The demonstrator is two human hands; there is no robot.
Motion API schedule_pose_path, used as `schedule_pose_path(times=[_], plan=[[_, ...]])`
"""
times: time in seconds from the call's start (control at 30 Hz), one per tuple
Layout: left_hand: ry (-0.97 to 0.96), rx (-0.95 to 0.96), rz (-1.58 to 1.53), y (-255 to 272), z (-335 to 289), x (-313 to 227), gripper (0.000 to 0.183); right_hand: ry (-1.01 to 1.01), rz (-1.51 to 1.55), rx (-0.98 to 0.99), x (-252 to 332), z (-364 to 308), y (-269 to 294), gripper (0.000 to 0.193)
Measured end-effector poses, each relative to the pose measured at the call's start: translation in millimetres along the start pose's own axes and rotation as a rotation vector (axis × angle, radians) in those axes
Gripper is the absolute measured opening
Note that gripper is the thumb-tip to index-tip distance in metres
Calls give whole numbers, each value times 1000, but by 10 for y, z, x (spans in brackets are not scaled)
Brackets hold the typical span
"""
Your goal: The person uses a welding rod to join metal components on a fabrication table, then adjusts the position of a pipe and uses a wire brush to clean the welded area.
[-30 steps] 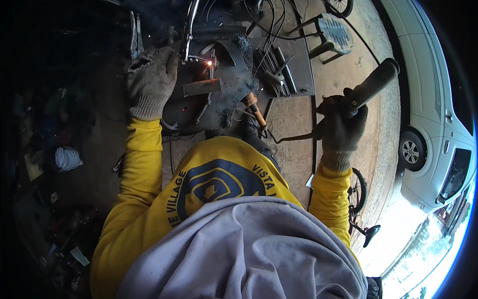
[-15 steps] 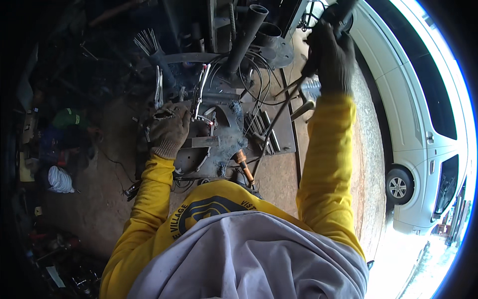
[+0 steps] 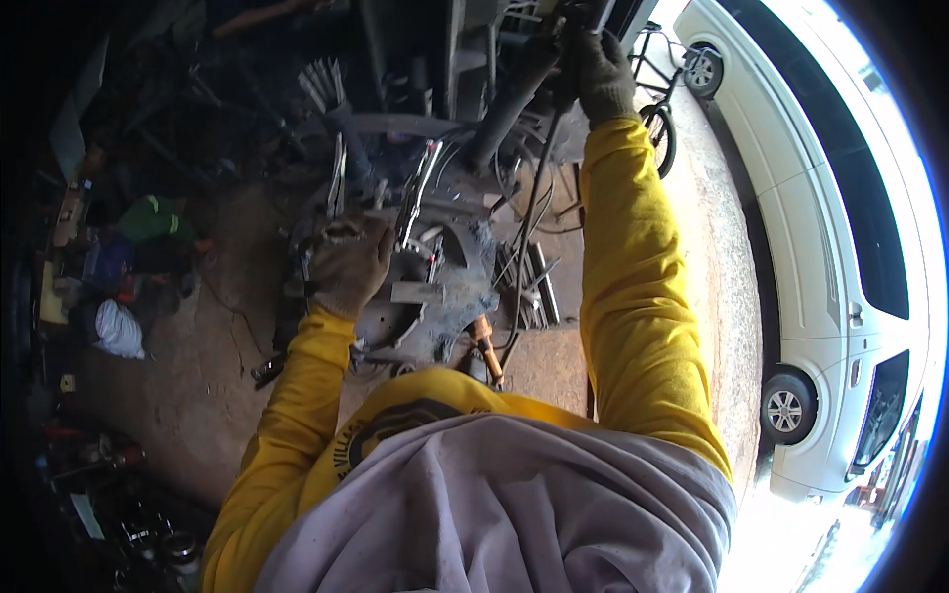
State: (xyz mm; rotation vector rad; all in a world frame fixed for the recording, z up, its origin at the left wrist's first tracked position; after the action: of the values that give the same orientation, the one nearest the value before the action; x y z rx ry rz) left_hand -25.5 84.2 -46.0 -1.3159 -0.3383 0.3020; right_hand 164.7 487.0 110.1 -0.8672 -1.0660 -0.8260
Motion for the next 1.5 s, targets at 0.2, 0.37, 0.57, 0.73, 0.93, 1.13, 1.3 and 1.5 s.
schedule_pose_path(times=[0.2, 0.37, 0.57, 0.73, 0.93, 1.13, 1.3, 1.5], plan=[[-20, 32, 99, -87, 143, 21, 26, -16, -158, 86, -249, 30, 272, 43], [-333, 342, 1942, -516, 1, -119, 29, -175, -532, -361, -60, -438, 72, 52], [-370, 889, 2544, -1032, -944, 302, 33, -170, -305, -218, -316, -2126, -372, 52], [-103, 949, 2443, -1033, -1313, 155, 27, -355, -207, -139, -965, -3763, -355, 44], [-20, 961, 2413, -923, -1393, 69, 26, -366, -1020, -35, -1617, -5047, 224, 42], [-97, 960, 2422, -777, -1408, 76, 31, -1164, -892, -176, -1739, -6084, 923, 51], [-136, 976, 2443, -817, -1408, 162, 38, -1421, -1025, -72, -1701, -7182, 1393, 51], [-69, 953, 2516, -667, -1712, 152, 35, -1451, -1085, 116, -1717, -7232, 1289, 51]])
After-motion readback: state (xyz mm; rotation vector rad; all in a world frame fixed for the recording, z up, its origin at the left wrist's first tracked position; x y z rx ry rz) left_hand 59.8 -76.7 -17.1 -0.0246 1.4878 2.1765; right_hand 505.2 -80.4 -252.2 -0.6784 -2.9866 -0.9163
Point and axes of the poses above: each hand's wrist, its own z-axis towards the middle knuckle, its own y-axis out of the back of the hand, x = y × z, the point moved 5 cm from there along z, towards the middle knuckle, and after that the axes turned 15 degrees about -y, right-handed, at the moved point
